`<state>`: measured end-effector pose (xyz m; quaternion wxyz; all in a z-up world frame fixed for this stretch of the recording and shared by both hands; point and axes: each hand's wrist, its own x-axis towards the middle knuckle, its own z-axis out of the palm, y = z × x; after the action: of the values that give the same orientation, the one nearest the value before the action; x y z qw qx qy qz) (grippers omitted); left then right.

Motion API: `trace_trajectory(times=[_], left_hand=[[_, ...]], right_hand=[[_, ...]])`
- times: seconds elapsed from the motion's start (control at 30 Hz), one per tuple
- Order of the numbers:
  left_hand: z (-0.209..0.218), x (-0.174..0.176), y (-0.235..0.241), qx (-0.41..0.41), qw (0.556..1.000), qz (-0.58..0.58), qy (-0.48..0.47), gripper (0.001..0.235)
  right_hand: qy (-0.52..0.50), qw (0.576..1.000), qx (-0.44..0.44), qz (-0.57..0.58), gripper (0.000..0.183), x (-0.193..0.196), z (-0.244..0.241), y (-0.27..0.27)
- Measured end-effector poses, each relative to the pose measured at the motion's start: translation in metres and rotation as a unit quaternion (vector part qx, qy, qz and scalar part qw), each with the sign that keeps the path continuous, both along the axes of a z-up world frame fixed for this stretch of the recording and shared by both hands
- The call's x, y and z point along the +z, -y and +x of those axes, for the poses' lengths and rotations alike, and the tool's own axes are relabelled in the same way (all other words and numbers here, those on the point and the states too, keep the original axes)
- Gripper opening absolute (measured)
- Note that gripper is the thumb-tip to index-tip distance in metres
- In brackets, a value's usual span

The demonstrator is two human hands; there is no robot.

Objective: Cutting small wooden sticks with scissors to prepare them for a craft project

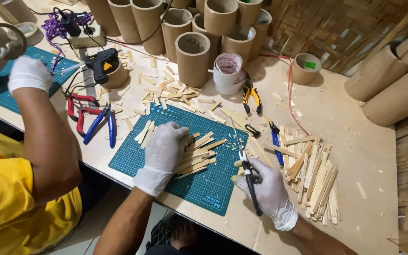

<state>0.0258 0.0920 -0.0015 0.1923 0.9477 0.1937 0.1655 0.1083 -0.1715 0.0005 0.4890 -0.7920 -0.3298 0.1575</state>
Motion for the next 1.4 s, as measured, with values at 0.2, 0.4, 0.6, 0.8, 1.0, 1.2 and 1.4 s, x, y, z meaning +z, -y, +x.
trace_trajectory(times=[0.2, 0.4, 0.6, 0.8, 1.0, 1.2, 1.4], left_hand=[[0.014, -0.043, -0.002, 0.035, 0.994, 0.084, -0.053, 0.023], [0.008, -0.023, 0.009, 0.006, 0.997, -0.07, 0.024, 0.017], [-0.004, 0.007, 0.005, 0.038, 0.989, -0.103, 0.102, 0.01], [-0.021, 0.054, 0.026, 0.037, 0.857, -0.5, 0.117, 0.04], [-0.02, 0.007, 0.016, 0.043, 0.956, -0.278, 0.079, 0.027], [-0.014, 0.001, 0.013, 0.058, 0.979, -0.184, -0.058, 0.031], [-0.012, -0.001, 0.044, 0.05, 0.99, 0.13, -0.007, 0.03]], right_hand=[[0.019, 1.0, -0.01, -0.01, 0.035, 0.002, -0.001, 0.0], [0.016, 1.0, -0.013, -0.015, 0.039, 0.002, -0.002, -0.001], [-0.011, 0.999, -0.006, -0.032, 0.04, 0.005, -0.003, 0.0], [-0.113, 0.99, -0.014, -0.082, 0.034, 0.026, -0.01, -0.006], [-0.103, 0.993, -0.003, -0.055, 0.032, 0.018, -0.011, -0.006], [-0.074, 0.996, 0.007, -0.049, 0.029, 0.013, -0.009, -0.006], [-0.067, 0.997, -0.014, -0.033, 0.028, 0.014, -0.005, -0.006]])
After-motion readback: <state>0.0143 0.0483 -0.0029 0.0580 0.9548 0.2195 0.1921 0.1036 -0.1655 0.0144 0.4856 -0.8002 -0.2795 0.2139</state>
